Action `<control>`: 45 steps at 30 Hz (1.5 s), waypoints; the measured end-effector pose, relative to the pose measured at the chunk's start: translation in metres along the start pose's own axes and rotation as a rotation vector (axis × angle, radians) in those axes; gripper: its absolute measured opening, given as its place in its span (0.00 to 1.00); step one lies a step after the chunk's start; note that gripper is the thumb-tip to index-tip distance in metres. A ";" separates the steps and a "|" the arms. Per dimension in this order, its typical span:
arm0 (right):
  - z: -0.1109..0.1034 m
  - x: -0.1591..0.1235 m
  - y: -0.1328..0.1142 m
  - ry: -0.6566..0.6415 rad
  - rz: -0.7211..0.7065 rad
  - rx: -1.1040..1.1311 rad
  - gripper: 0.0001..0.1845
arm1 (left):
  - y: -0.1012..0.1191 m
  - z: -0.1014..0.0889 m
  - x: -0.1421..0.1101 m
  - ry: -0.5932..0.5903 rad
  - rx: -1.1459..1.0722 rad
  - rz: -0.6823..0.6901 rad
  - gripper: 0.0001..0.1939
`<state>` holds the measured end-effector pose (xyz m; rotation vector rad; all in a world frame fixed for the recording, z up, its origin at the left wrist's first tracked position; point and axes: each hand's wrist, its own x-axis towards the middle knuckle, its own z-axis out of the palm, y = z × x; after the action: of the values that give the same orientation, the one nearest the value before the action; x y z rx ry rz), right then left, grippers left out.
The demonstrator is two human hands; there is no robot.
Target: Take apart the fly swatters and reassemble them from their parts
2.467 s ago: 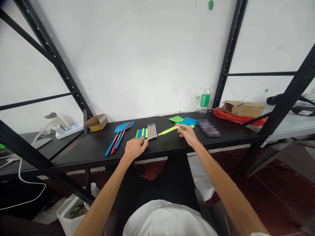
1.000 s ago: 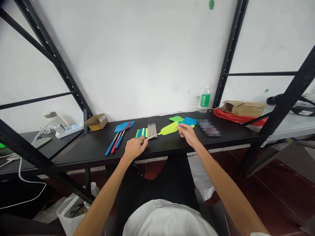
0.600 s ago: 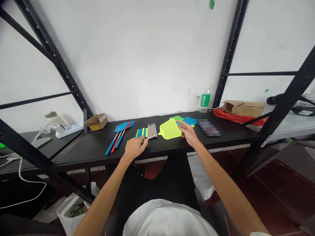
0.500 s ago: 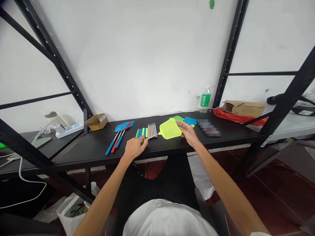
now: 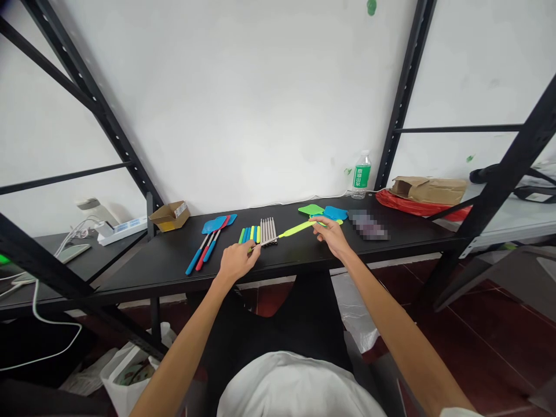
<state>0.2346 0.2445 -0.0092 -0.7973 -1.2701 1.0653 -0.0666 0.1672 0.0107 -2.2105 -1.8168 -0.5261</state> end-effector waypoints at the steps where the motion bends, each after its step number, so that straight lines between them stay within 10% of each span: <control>1: 0.000 0.000 0.000 0.013 0.006 0.005 0.18 | 0.000 0.000 0.000 -0.004 -0.001 0.000 0.22; 45: -0.001 0.002 0.004 0.038 0.017 -0.033 0.19 | 0.001 0.002 0.000 0.007 -0.001 0.003 0.22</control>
<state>0.2345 0.2479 -0.0120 -0.8505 -1.2533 1.0403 -0.0658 0.1675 0.0092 -2.2090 -1.8091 -0.5336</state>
